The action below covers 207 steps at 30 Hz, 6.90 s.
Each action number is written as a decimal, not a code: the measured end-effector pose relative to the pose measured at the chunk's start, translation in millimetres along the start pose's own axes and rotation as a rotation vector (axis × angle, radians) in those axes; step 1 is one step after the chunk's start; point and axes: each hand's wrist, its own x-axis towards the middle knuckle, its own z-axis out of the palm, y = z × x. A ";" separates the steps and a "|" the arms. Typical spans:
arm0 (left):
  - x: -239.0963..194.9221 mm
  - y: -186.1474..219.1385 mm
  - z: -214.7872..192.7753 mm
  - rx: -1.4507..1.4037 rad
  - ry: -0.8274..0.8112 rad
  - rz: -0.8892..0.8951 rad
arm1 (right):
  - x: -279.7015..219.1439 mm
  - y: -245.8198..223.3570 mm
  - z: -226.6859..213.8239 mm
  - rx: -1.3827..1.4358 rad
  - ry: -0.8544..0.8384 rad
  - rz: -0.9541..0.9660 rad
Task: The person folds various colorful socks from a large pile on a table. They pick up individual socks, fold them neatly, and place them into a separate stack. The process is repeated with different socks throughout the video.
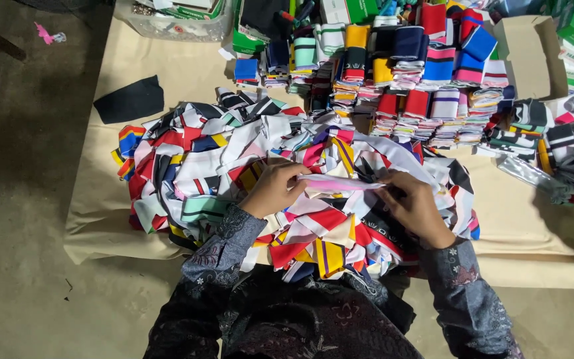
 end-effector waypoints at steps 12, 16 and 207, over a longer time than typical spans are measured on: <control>5.7 27.1 -14.4 -0.377 0.031 -0.213 | -2.6 -22.0 -14.6 0.396 0.094 0.568; 2.3 26.5 -10.0 -0.624 0.035 -0.417 | 4.9 13.0 -12.7 0.669 0.124 0.672; 3.1 -1.4 53.8 -0.753 0.435 -0.396 | 31.0 -15.2 62.8 0.209 0.264 0.303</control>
